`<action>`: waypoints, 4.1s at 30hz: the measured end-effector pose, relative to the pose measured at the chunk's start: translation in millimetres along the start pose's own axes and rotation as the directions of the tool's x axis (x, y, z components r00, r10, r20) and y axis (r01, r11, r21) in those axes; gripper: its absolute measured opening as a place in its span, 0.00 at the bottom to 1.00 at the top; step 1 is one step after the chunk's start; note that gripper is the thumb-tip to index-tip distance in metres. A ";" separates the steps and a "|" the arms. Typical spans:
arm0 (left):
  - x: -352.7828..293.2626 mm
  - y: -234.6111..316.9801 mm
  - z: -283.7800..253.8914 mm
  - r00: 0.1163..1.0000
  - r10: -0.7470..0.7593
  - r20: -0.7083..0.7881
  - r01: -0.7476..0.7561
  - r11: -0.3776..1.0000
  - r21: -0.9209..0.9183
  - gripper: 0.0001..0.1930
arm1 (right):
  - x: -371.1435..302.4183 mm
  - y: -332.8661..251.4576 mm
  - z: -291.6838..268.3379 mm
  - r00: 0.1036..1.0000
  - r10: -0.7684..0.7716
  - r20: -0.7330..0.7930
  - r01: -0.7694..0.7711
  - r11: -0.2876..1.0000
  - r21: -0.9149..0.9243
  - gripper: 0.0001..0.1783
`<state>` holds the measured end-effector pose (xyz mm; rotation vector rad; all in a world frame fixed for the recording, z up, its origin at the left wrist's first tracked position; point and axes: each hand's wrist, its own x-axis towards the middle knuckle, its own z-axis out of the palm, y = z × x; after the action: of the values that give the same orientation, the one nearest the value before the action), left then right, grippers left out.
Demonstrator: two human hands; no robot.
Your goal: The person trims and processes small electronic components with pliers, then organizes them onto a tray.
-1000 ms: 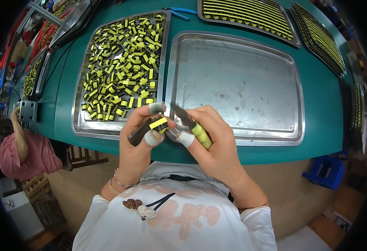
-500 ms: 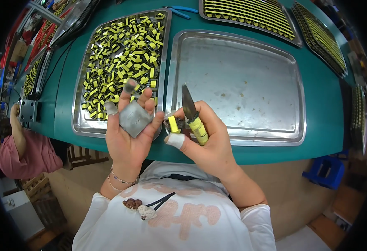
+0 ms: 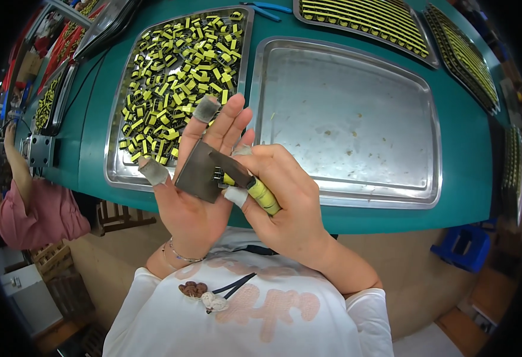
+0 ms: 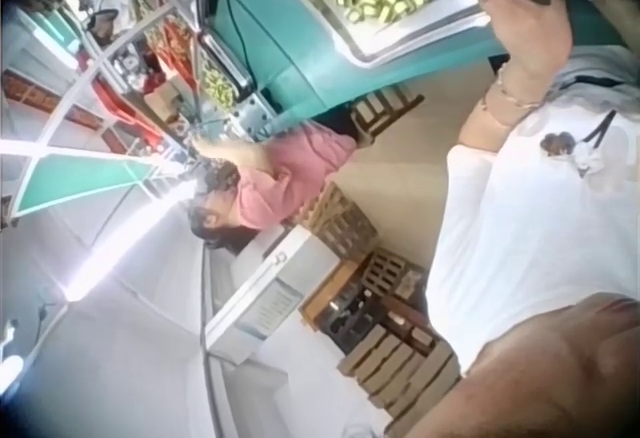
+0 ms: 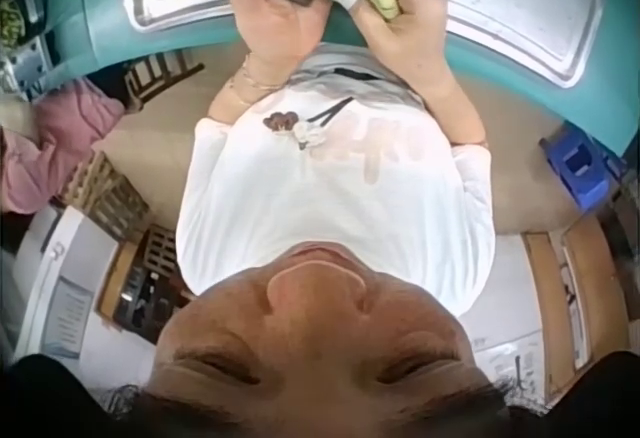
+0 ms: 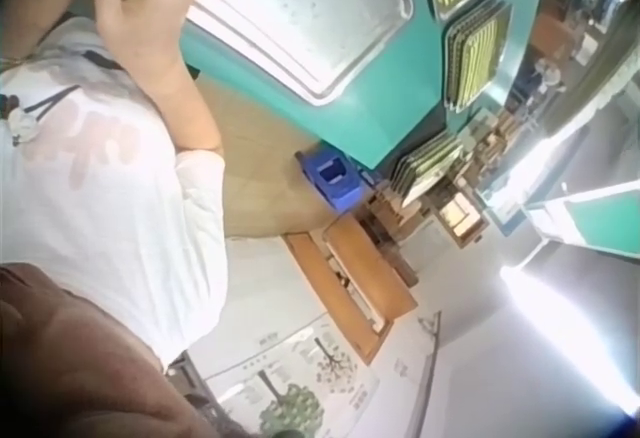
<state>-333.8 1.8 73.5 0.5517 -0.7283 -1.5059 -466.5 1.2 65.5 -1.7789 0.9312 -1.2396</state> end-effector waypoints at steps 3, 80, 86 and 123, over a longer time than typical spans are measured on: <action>-0.5 -2.1 -2.5 1.000 0.003 0.011 -0.003 0.999 0.054 0.52 | -0.6 -4.6 -3.0 1.000 -0.013 0.011 0.013 0.998 -0.059 0.24; 3.5 25.5 -68.2 0.927 0.188 0.325 -0.264 -0.291 0.920 0.18 | 72.4 40.1 -65.1 1.000 -0.018 0.006 0.019 0.884 -0.466 0.20; 7.2 33.7 -69.7 0.912 0.097 0.399 -0.356 -0.297 0.886 0.13 | 131.9 107.4 -65.8 0.999 -0.031 0.018 0.035 0.762 -0.646 0.17; -8.0 26.4 -38.6 0.949 -0.296 -0.110 0.293 0.955 -0.037 0.21 | 49.8 4.5 -49.3 0.939 0.054 0.338 0.106 0.892 -0.439 0.15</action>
<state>-287.1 5.8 65.7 0.7515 -0.5577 -1.7393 -501.2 -53.3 93.1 -2.2879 1.0460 -0.7168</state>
